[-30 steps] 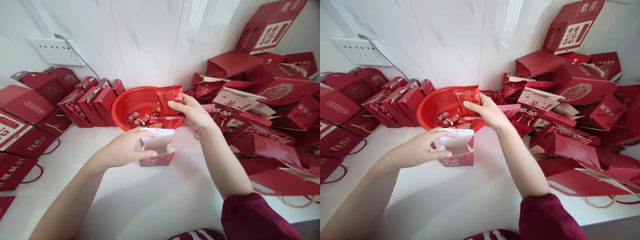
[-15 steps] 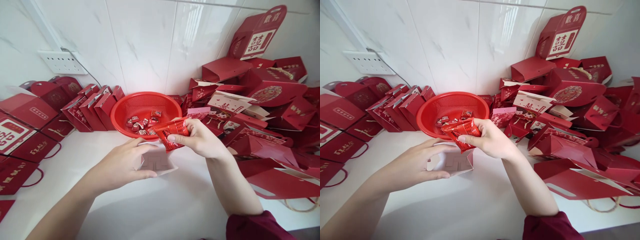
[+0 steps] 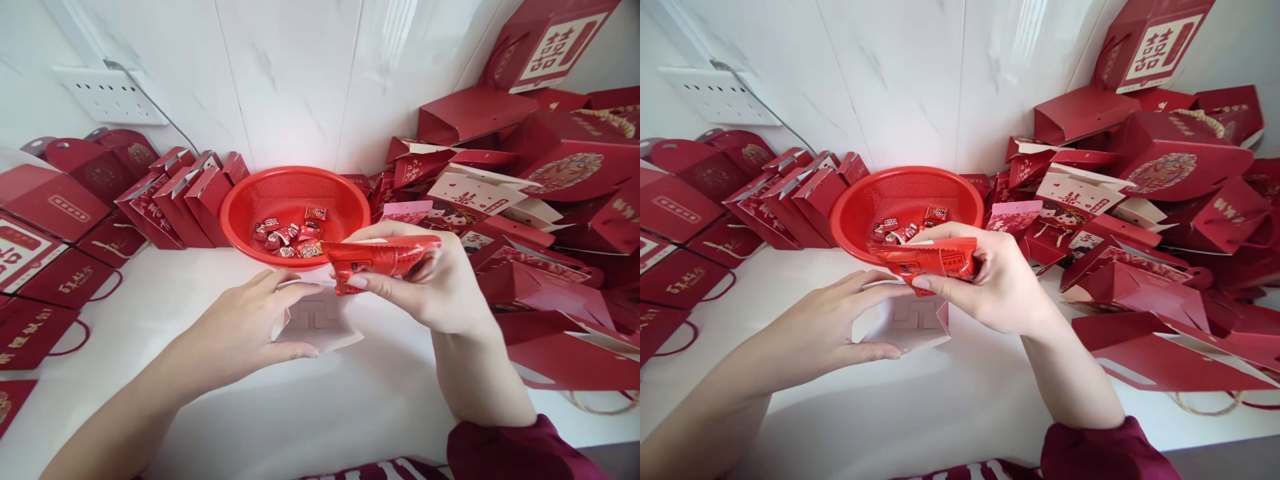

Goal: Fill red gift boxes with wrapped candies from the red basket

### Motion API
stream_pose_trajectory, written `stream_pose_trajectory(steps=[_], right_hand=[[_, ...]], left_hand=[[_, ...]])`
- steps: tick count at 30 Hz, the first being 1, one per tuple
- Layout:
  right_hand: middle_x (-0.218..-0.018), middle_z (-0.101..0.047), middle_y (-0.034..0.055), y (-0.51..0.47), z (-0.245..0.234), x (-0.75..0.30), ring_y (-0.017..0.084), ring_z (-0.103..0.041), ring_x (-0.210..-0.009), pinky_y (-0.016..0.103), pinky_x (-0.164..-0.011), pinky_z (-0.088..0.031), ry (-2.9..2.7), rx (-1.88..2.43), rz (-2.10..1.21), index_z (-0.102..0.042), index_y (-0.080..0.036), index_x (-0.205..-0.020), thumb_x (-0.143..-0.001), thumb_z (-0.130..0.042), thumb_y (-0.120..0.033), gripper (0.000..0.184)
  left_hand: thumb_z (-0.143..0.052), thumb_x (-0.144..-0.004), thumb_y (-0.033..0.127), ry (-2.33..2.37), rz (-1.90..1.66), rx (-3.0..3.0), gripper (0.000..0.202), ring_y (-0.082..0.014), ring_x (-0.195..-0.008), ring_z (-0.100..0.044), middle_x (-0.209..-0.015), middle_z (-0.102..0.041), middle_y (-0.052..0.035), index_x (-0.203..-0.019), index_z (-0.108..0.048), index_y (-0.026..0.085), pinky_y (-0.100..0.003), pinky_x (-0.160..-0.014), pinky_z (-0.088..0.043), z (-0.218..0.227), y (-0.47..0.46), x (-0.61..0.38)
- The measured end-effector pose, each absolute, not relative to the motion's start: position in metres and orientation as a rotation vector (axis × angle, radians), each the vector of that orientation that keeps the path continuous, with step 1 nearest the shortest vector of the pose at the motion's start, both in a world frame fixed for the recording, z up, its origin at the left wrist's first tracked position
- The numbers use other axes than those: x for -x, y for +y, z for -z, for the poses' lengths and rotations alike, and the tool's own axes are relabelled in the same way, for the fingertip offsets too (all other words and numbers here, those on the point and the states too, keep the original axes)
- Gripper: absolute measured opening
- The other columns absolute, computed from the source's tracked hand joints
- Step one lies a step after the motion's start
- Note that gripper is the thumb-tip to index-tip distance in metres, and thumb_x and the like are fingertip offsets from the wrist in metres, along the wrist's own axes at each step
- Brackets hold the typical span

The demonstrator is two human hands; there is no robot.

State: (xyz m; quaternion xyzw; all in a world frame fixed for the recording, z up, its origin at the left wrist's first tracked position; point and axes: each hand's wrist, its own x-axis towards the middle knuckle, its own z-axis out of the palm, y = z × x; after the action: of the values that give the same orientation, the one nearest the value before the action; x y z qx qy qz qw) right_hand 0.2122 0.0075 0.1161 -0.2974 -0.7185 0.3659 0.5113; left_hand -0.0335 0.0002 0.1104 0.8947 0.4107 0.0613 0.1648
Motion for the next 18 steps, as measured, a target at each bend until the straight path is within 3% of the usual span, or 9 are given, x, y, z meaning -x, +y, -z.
stream_pose_trajectory(steps=[4,11,13,18], right_hand=[[-0.098,-0.076,0.0018,0.017,-0.111,-0.206,0.019,-0.071,-0.091,0.031,-0.083,-0.06,-1.647,0.691,-0.97,-0.076,-0.021,-0.095,-0.077,-0.082,-0.019,0.018],[-0.086,-0.076,0.0029,0.035,-0.096,-0.197,0.021,-0.071,-0.08,0.036,-0.08,-0.06,-1.505,0.735,-1.216,-0.075,-0.019,-0.087,-0.071,-0.087,-0.029,0.023],[-0.086,-0.076,0.0031,0.036,-0.095,-0.195,0.021,-0.071,-0.08,0.037,-0.08,-0.06,-1.503,0.739,-1.218,-0.076,-0.019,-0.087,-0.068,-0.088,-0.029,0.024],[-0.094,-0.076,0.0044,0.029,-0.098,-0.185,0.022,-0.071,-0.087,0.037,-0.084,-0.059,-1.476,0.679,-1.182,-0.077,-0.02,-0.094,-0.072,-0.086,-0.027,0.025]], left_hand=[[-0.065,-0.082,0.065,1.178,-0.207,-2.511,0.062,-0.028,-0.117,-0.06,-0.135,-0.061,-0.0005,-0.137,-0.056,0.036,-0.037,-0.092,-0.052,-0.11,0.009,0.032],[-0.063,-0.089,0.053,1.205,-0.38,-2.221,0.045,-0.0187,-0.08,-0.068,-0.12,-0.069,-0.0015,-0.129,-0.062,0.034,-0.029,-0.067,-0.054,-0.098,0.031,0.033],[-0.064,-0.089,0.05,1.166,-0.43,-2.202,0.039,-0.0187,-0.082,-0.068,-0.121,-0.067,-0.0023,-0.124,-0.065,0.034,-0.03,-0.07,-0.056,-0.096,0.034,0.032],[-0.076,-0.08,0.045,1.201,-0.827,-2.312,0.035,-0.0276,-0.118,-0.058,-0.13,-0.058,-0.0068,-0.11,-0.072,0.027,-0.041,-0.102,-0.048,-0.102,0.028,0.026]])
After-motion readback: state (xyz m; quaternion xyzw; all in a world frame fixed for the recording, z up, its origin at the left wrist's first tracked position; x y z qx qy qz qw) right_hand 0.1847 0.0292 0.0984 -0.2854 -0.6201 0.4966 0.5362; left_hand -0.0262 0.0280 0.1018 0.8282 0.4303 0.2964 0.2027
